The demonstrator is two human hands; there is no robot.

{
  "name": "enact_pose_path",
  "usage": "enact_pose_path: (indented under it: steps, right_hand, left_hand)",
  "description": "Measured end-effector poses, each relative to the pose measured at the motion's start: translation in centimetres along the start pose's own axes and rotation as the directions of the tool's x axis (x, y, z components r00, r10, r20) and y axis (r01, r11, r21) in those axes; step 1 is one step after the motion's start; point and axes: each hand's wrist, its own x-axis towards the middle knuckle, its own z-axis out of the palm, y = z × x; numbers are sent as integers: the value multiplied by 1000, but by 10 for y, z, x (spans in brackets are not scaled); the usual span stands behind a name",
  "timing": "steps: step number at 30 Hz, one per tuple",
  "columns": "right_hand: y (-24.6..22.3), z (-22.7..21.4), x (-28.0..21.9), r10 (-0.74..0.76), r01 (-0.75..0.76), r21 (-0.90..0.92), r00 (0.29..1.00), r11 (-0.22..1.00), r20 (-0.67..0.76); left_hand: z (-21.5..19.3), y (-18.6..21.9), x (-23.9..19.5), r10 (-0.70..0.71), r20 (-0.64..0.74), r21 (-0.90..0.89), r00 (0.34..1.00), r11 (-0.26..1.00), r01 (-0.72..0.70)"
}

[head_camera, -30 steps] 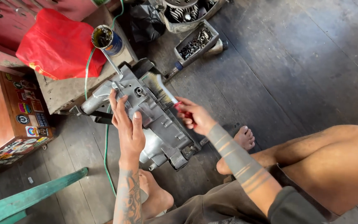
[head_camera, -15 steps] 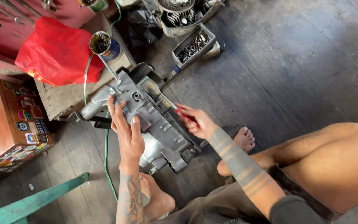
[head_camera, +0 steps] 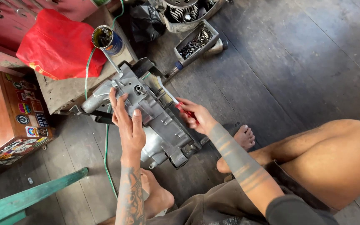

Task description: Cleaning a motorcycle engine casing using a wire brush and a scraping tool.

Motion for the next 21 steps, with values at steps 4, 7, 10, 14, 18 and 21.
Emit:
enact_pose_path:
  steps: [4, 7, 10, 14, 18, 21]
  right_hand:
    - [0, 14, -30, -69, 66, -103, 997, 992, -26]
    - [-4, 0, -78, 25, -42, -209, 996, 977, -80]
    - [5, -18, -64, 14, -38, -193, 992, 980, -123]
    - [0, 2, -6, -43, 40, -90, 998, 995, -40]
    - [6, 21, -17, -81, 79, -79, 996, 994, -28]
    - [8, 10, -58, -46, 33, -140, 995, 990, -93]
  left_hand:
    - [0, 0, 0, 5, -11, 2, 1000, 1000, -5]
    - [8, -9, 0, 1, -39, -31, 999, 1000, -2]
    - [11, -6, 2, 8, -62, -44, 998, 999, -11]
    - [4, -2, 1, 11, -33, -9, 999, 1000, -11]
    - [-2, 0, 0, 11, 6, 38, 1000, 999, -12]
    - [5, -5, 3, 10, -19, 3, 1000, 1000, -10]
